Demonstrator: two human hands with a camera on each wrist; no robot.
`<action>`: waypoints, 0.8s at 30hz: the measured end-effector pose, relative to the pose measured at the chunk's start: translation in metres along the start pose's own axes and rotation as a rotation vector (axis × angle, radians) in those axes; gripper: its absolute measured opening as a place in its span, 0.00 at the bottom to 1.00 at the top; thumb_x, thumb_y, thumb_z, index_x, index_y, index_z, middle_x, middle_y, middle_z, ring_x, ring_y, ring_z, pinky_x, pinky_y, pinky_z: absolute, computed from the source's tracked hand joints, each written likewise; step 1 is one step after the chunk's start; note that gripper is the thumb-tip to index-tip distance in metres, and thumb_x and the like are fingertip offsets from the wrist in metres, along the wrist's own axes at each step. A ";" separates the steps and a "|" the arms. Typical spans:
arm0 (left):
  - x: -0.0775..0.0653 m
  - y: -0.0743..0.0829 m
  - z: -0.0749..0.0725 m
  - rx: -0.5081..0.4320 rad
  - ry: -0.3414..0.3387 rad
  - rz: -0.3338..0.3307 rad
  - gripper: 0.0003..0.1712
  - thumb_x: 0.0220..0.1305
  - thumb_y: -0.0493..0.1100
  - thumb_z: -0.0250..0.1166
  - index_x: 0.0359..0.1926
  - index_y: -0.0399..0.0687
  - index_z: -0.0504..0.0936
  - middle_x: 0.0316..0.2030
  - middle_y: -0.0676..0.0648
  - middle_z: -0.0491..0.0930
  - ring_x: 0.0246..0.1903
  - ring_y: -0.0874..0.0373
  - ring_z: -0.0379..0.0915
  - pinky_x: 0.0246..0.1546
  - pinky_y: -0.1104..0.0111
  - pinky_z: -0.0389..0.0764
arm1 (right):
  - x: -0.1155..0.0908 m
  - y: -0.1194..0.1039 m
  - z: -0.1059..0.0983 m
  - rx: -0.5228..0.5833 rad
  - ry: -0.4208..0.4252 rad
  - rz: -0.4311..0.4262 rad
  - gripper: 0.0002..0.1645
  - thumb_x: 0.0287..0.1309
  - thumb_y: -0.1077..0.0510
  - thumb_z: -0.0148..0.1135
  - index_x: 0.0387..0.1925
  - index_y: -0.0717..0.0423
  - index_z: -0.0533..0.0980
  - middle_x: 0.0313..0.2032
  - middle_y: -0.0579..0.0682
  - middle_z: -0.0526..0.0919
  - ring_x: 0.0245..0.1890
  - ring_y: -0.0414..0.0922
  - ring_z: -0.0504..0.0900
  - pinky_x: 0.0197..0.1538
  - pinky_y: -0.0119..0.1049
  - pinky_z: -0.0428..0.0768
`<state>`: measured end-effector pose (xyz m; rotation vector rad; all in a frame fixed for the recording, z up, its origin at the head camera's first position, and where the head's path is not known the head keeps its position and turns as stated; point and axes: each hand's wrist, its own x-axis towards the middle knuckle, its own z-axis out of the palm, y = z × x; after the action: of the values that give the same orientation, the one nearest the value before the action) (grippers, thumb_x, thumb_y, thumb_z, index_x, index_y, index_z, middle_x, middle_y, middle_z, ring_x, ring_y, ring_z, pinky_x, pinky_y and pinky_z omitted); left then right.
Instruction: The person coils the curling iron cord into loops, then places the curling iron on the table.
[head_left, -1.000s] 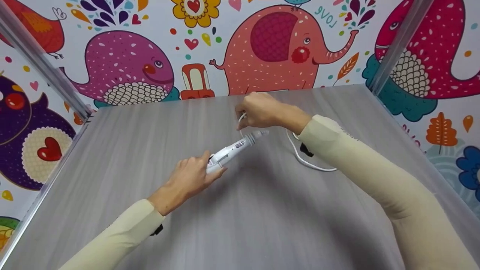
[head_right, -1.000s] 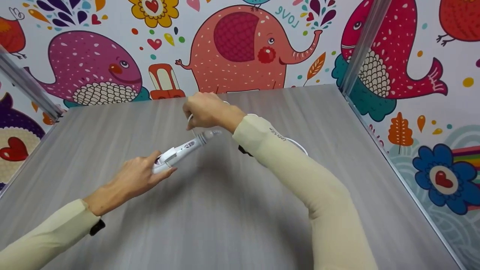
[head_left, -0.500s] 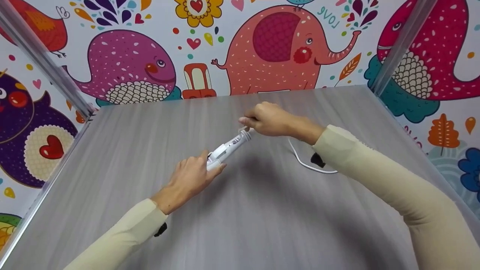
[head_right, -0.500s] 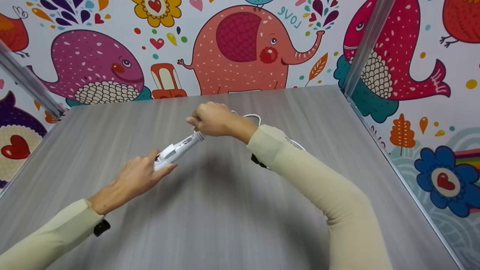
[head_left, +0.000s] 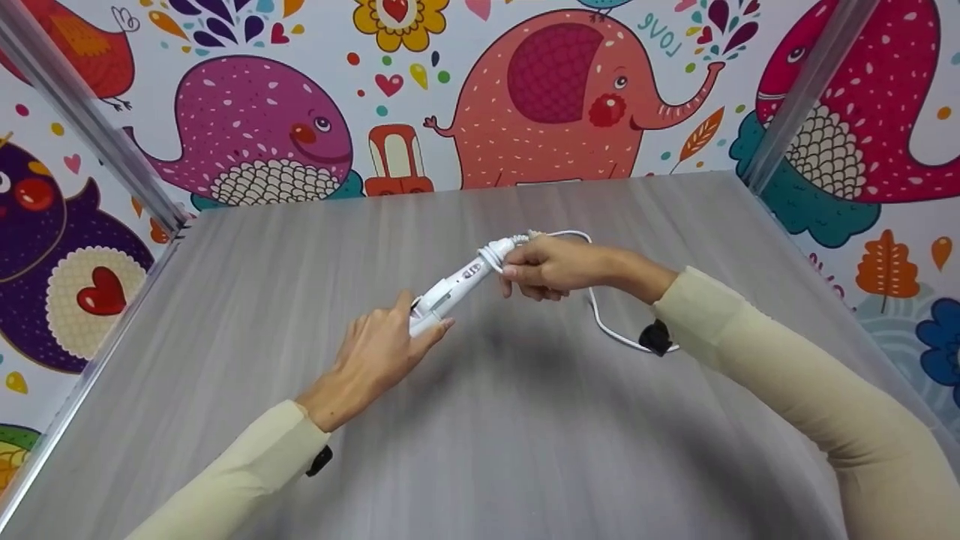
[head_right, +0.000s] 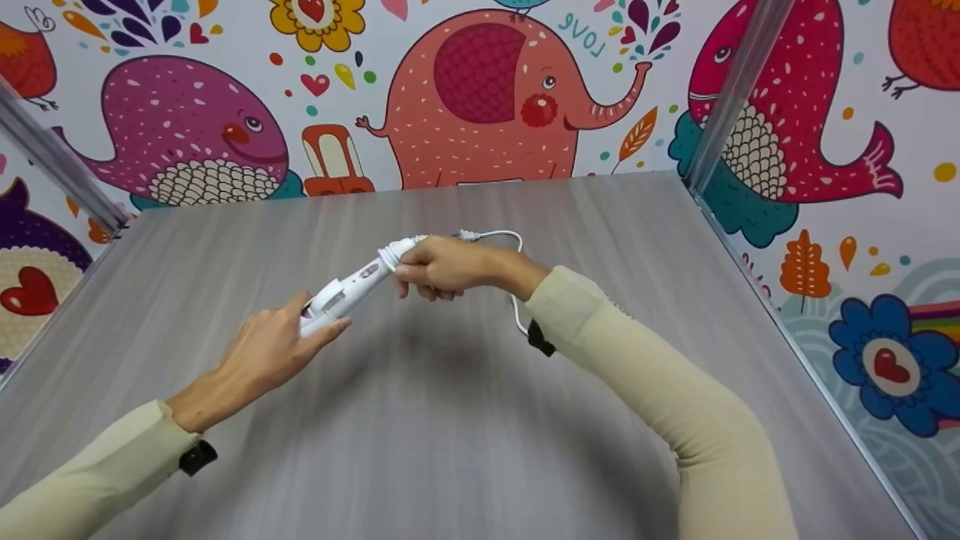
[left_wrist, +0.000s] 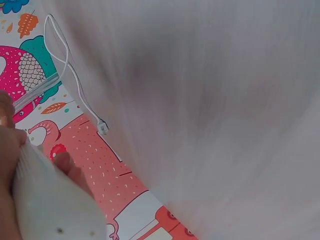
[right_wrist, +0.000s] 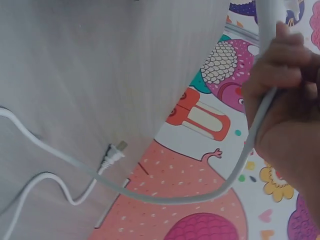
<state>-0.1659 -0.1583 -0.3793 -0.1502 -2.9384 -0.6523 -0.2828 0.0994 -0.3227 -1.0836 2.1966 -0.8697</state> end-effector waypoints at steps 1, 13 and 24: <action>0.000 0.000 0.000 -0.004 0.003 0.001 0.32 0.64 0.63 0.65 0.51 0.41 0.74 0.29 0.40 0.83 0.17 0.57 0.74 0.14 0.71 0.70 | -0.001 0.003 0.001 0.012 -0.018 -0.001 0.17 0.76 0.55 0.49 0.42 0.62 0.79 0.22 0.49 0.73 0.18 0.41 0.69 0.21 0.29 0.69; -0.004 0.004 -0.005 -0.008 0.040 0.023 0.33 0.63 0.62 0.67 0.52 0.39 0.75 0.31 0.39 0.85 0.19 0.55 0.77 0.14 0.70 0.73 | 0.001 0.035 0.001 0.059 -0.146 0.126 0.24 0.76 0.46 0.49 0.37 0.60 0.82 0.21 0.46 0.72 0.18 0.38 0.66 0.21 0.29 0.65; -0.008 0.005 0.000 -0.025 0.042 0.061 0.30 0.63 0.61 0.67 0.46 0.38 0.75 0.26 0.40 0.82 0.16 0.57 0.73 0.14 0.70 0.71 | 0.002 0.046 -0.002 -0.231 -0.005 0.300 0.34 0.67 0.33 0.56 0.29 0.60 0.86 0.16 0.43 0.64 0.22 0.42 0.61 0.29 0.35 0.62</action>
<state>-0.1578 -0.1545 -0.3786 -0.2247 -2.8737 -0.6746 -0.3073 0.1198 -0.3562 -0.8224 2.4185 -0.4917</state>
